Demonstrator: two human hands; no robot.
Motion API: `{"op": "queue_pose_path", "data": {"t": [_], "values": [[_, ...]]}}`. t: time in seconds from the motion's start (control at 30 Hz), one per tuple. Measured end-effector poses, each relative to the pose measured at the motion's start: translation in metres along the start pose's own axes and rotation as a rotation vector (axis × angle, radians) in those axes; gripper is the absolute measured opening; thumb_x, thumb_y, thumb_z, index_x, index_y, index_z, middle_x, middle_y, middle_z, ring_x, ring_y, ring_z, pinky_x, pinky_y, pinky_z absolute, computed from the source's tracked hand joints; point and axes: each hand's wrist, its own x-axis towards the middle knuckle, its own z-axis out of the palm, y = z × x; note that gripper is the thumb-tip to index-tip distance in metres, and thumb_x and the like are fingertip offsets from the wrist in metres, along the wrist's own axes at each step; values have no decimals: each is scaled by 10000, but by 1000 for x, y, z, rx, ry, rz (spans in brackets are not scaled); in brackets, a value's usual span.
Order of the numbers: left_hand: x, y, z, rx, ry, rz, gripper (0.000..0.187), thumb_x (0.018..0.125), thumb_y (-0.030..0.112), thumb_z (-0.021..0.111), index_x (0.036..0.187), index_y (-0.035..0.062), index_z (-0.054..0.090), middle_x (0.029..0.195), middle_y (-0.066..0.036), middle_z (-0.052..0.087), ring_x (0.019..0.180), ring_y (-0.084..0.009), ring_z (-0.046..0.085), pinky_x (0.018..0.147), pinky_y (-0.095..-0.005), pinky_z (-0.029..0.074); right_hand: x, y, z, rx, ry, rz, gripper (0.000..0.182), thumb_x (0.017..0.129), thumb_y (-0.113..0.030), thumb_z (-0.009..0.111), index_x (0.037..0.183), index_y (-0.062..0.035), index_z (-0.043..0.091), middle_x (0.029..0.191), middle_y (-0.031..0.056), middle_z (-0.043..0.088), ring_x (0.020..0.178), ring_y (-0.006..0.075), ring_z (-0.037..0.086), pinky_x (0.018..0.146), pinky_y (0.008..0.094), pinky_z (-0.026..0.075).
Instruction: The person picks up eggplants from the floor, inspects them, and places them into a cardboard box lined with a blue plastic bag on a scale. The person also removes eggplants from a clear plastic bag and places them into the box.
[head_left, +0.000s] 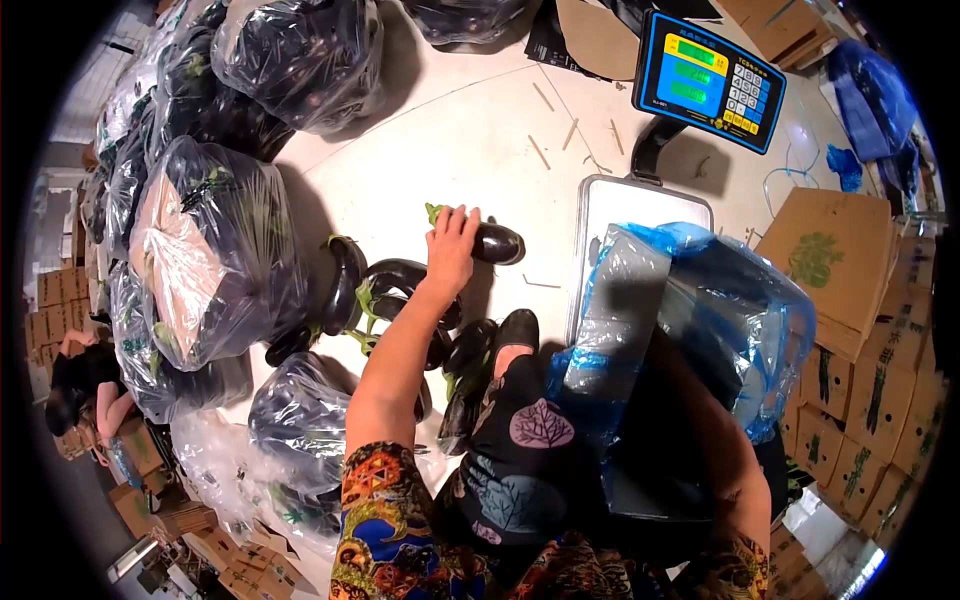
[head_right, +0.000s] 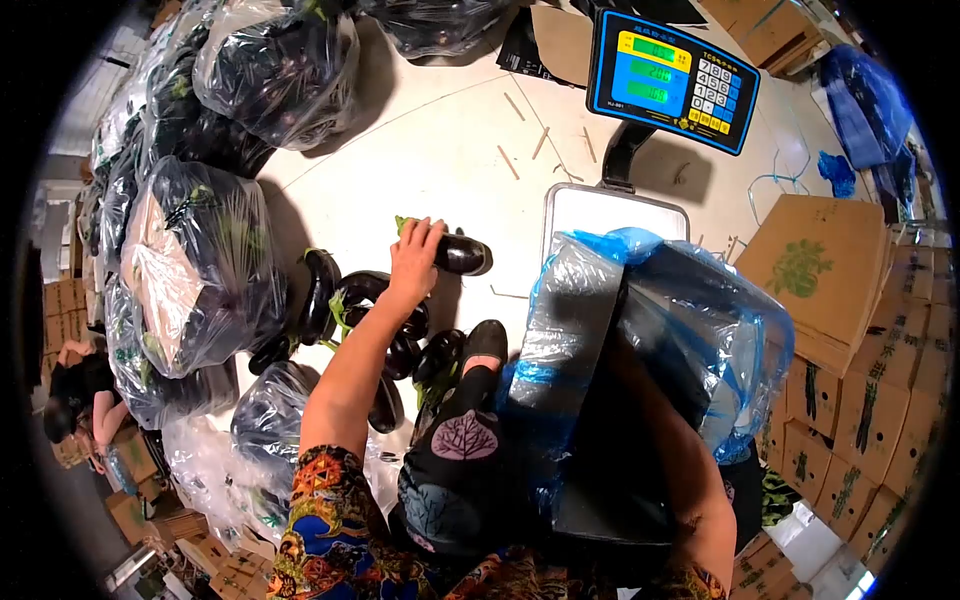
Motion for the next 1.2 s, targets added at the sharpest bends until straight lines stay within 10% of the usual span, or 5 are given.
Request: {"op": "queue_pose_path", "data": {"t": [0.23, 0.33, 0.63, 0.8, 1.2], "values": [[25, 0, 7, -256, -368, -151, 705, 548, 120, 795, 1203, 87, 536, 1075, -116, 593, 1072, -315, 572, 911, -445, 435, -15, 17, -7, 16, -16, 19, 423, 952, -282, 505, 1285, -20, 510, 1283, 228, 540, 1171, 364, 522, 974, 429, 425], [21, 5, -46, -1184, -382, -438, 688, 684, 275, 785, 1264, 12, 524, 1072, -100, 634, 997, -217, 609, 903, -370, 484, -9, 18, -13, -361, -127, -60, 402, 957, -294, 502, 1256, -29, 538, 1285, 222, 546, 1162, 368, 534, 970, 433, 433], [-2, 46, -166, -2358, -378, -272, 955, 782, 802, 431, 1254, -24, 508, 992, -180, 628, 843, -249, 643, 773, -356, 551, -107, -249, -113, -503, -109, -296, 234, 900, -234, 596, 1055, -61, 623, 958, 212, 659, 946, 370, 635, 817, 433, 498], [-2, 83, -190, -2247, -424, -109, 1037, 705, 875, 386, 1212, -17, 539, 960, -154, 629, 834, -218, 619, 732, -333, 528, -149, -304, -122, -203, 24, -584, 151, 853, -62, 632, 982, 11, 598, 801, 187, 660, 722, 335, 653, 673, 345, 512], [-26, 132, -222, -908, 186, -87, 923, 583, 214, 884, 1355, 21, 415, 1185, -112, 553, 1088, -217, 558, 951, -346, 441, -160, -352, -91, 276, -80, -421, 411, 843, -109, 655, 1210, 47, 555, 1188, 210, 591, 1040, 276, 625, 842, 354, 538]]}}
